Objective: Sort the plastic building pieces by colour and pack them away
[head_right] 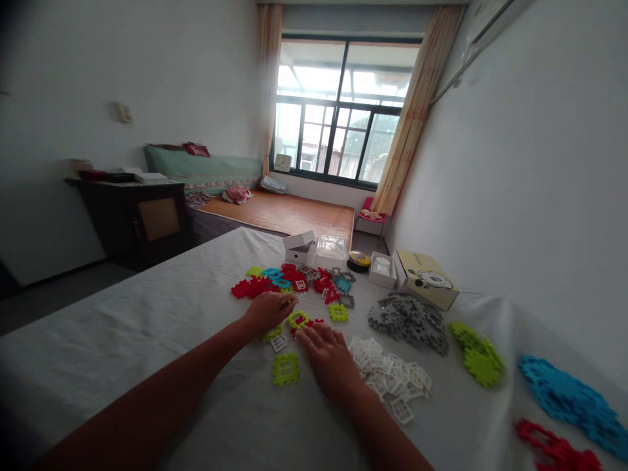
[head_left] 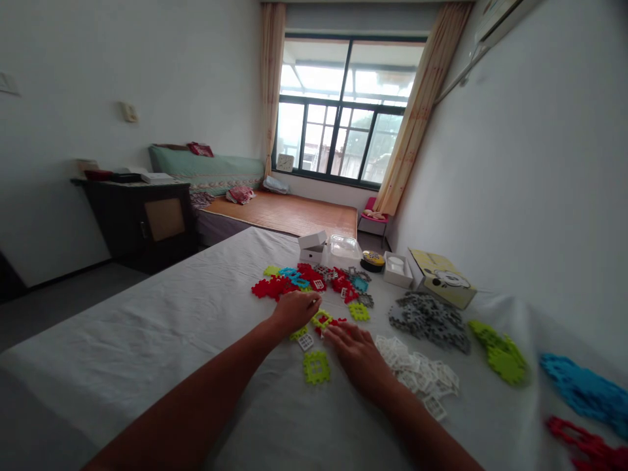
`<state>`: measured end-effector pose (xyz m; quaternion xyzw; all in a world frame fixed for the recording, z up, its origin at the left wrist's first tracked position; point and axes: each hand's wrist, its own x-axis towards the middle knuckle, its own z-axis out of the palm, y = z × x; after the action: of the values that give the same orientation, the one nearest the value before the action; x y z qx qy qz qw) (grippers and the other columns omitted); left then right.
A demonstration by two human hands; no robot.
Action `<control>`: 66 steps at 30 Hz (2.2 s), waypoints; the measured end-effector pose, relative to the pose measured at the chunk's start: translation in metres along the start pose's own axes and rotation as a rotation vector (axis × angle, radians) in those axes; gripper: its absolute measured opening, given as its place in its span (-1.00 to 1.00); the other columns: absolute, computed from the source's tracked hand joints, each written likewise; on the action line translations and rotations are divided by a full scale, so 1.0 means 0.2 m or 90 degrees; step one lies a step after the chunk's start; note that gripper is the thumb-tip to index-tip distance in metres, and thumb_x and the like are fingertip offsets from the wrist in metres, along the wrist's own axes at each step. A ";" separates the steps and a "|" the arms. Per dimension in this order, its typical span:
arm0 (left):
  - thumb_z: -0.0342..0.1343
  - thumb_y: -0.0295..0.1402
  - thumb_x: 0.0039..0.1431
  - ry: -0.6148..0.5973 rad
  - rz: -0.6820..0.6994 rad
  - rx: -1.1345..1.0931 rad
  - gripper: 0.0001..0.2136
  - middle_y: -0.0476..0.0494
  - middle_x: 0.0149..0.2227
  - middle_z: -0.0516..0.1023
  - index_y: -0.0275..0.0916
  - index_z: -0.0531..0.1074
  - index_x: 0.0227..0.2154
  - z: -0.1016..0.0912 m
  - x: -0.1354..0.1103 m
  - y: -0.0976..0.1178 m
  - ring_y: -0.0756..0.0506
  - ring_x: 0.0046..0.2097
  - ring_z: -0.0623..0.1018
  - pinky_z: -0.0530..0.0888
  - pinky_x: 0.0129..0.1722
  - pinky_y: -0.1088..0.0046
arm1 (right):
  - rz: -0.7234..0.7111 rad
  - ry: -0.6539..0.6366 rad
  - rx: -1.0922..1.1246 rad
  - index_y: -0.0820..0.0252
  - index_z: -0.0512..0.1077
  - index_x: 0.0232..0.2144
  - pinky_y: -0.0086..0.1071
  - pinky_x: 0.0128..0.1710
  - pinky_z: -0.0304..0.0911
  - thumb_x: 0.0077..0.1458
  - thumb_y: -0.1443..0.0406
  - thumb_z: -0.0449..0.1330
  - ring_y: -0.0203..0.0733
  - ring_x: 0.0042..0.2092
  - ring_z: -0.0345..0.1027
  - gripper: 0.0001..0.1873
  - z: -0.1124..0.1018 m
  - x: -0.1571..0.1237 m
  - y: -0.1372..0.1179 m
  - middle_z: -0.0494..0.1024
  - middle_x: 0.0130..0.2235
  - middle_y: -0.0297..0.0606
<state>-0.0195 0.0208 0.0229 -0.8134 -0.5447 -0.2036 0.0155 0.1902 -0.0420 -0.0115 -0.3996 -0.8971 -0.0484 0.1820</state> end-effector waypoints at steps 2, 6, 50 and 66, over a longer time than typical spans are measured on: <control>-0.11 -0.21 0.26 -0.006 -0.001 0.024 -0.72 -0.09 -0.35 0.61 -0.11 0.51 -0.31 0.01 0.00 0.00 -0.11 -0.29 0.57 0.36 -0.32 0.48 | -0.017 -0.022 -0.036 -0.14 0.30 0.09 -0.13 0.14 0.03 0.23 0.31 0.05 -0.07 0.22 0.07 -0.60 0.02 0.00 -0.02 0.31 0.20 -0.33; -0.12 -0.21 0.27 -0.006 0.010 0.047 -0.71 -0.08 -0.37 0.61 -0.11 0.49 -0.38 0.03 -0.01 0.00 -0.10 -0.30 0.56 0.34 -0.33 0.47 | -0.030 -0.032 -0.061 -0.17 0.31 0.07 -0.12 0.17 -0.04 0.23 0.33 0.04 -0.11 0.25 0.03 -0.61 0.02 -0.01 -0.02 0.29 0.22 -0.41; -0.12 -0.22 0.27 -0.029 0.026 0.040 -0.71 -0.08 -0.35 0.61 -0.11 0.50 -0.37 0.04 -0.01 0.00 -0.11 -0.31 0.56 0.32 -0.34 0.48 | 0.014 -0.046 -0.035 -0.09 0.15 0.21 -0.16 0.17 -0.06 0.24 0.40 -0.06 -0.13 0.26 -0.02 -0.48 0.04 0.02 0.00 0.26 0.23 -0.39; -0.12 -0.23 0.26 -0.030 0.035 0.043 -0.72 -0.07 -0.36 0.60 -0.12 0.48 -0.39 0.04 -0.01 0.01 -0.10 -0.32 0.56 0.30 -0.36 0.48 | 0.005 -0.011 -0.009 -0.04 0.35 0.04 -0.24 0.05 0.05 0.25 0.28 0.04 -0.16 0.11 0.23 -0.69 0.05 0.04 -0.01 0.50 0.04 -0.33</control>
<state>-0.0163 0.0208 0.0146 -0.8315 -0.5292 -0.1652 0.0355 0.1805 -0.0350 -0.0167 -0.4047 -0.8968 -0.0506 0.1713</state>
